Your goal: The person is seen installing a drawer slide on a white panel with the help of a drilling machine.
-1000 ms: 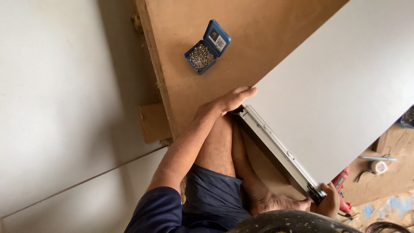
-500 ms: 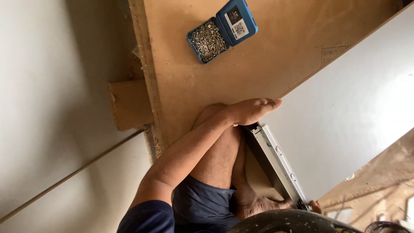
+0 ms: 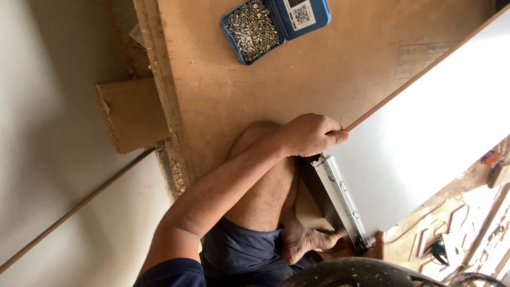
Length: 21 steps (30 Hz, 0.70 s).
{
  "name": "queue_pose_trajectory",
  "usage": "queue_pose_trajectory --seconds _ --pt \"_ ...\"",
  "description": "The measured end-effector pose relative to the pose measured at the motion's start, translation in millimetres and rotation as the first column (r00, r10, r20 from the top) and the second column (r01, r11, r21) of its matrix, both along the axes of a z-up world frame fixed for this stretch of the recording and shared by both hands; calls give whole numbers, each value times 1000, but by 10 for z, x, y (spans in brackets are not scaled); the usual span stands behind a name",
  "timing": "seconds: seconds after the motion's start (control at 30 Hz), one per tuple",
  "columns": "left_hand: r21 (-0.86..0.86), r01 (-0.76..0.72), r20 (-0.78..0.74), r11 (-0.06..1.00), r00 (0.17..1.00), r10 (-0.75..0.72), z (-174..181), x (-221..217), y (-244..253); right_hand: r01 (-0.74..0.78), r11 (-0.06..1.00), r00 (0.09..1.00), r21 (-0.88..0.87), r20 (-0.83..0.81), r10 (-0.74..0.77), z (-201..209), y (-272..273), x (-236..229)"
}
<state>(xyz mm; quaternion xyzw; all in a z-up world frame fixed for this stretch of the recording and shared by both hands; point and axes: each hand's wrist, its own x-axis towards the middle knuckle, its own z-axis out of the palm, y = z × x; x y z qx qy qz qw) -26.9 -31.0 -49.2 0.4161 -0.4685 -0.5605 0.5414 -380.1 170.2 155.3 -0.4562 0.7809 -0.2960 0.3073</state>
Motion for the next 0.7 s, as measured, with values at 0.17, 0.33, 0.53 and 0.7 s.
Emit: queue_pose_trajectory --seconds 0.17,0.33,0.53,0.7 --pt "51 83 87 995 992 -87 81 88 -7 162 986 975 29 148 -165 -751 -792 -677" --pt "42 73 31 996 997 -74 58 68 -15 -399 907 899 -135 -250 359 -1509 -840 -2662" --pt "97 166 60 981 983 -173 100 164 1 198 978 902 -69 404 -154 -1124 -836 -1170" --pt "176 211 13 962 976 -217 221 228 39 236 969 768 -65 623 -145 -1180 -784 -1000"
